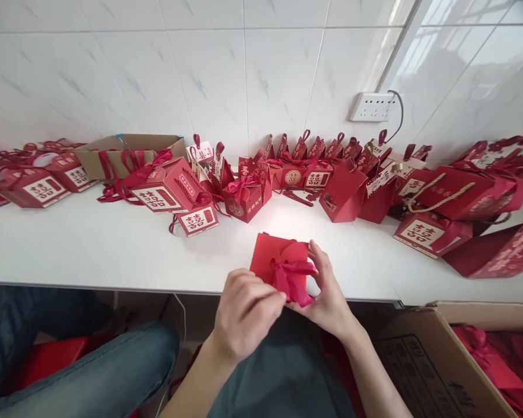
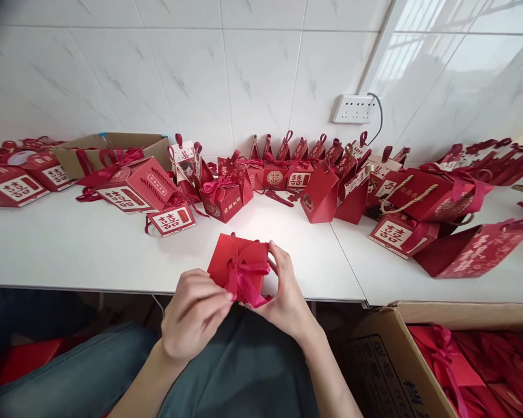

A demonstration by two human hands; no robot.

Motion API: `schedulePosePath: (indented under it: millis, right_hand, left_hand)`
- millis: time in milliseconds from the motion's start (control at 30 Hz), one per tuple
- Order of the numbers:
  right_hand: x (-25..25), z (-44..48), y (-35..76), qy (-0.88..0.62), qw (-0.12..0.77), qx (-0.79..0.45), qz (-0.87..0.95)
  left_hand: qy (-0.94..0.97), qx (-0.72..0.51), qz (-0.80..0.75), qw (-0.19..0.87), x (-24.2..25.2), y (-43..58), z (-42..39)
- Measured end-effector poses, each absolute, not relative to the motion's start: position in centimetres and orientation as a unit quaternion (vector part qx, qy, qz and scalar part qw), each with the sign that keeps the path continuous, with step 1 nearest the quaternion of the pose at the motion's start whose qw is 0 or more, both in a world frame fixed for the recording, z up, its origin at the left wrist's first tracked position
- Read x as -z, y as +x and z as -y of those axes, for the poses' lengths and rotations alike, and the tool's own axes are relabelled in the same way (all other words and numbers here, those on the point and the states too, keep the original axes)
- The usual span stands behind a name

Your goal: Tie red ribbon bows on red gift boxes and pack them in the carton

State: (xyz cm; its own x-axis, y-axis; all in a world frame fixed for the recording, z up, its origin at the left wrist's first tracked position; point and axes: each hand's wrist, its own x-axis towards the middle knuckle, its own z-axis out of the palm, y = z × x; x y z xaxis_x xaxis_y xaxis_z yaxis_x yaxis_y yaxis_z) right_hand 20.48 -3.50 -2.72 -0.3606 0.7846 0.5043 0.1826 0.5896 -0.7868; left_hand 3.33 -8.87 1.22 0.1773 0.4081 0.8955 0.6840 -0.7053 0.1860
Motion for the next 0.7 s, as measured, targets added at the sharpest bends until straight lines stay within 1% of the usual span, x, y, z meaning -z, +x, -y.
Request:
schedulePosePath:
  millis: [67,100,200,267,300,367,433,467,500,600,700]
  right_hand:
    - [2.4,4.0,21.0,-0.319,0.494,-0.281,0.758]
    - [2.2,4.2,21.3,-0.316,0.503,-0.254,0.763]
    - [1.1,5.1,22.5,-0.326,0.513,-0.134,0.782]
    - [0.1,6.2,24.0,-0.364,0.508,-0.042,0.779]
    - [-0.5,6.9,24.9,-0.395,0.507,0.000,0.766]
    - [-1.5,8.9,27.0,-0.466,0.524,0.074,0.709]
    - [-2.4,11.4,29.3,-0.543,0.572,0.112,0.604]
    - [-2.8,12.6,30.4,-0.576,0.606,0.100,0.539]
    - [-3.1,13.9,31.4,-0.599,0.644,0.061,0.471]
    - [-3.8,16.7,34.0,-0.593,0.738,-0.155,0.281]
    - [-4.6,17.9,35.9,-0.536,0.752,-0.350,0.158]
  left_hand:
    - [-0.780,0.507,0.321,0.176,-1.2,3.9,9.1]
    - [-0.782,0.511,0.311,0.178,-1.3,4.1,9.1]
    - [-0.761,0.570,0.285,0.117,-1.7,4.6,8.3]
    - [-0.720,0.613,0.320,0.055,-2.0,4.9,7.2]
    - [-0.704,0.612,0.360,0.018,-2.0,5.2,6.4]
    - [-0.709,0.548,0.441,-0.052,-1.7,6.2,4.7]
    - [-0.768,0.441,0.455,-0.093,-0.7,8.0,3.2]
    - [-0.803,0.395,0.437,-0.093,0.0,9.0,2.7]
    - [-0.833,0.356,0.415,-0.084,0.8,10.1,2.3]
    - [-0.886,0.259,0.382,-0.032,3.3,12.6,1.7]
    - [-0.908,0.182,0.377,0.016,5.1,13.3,1.5]
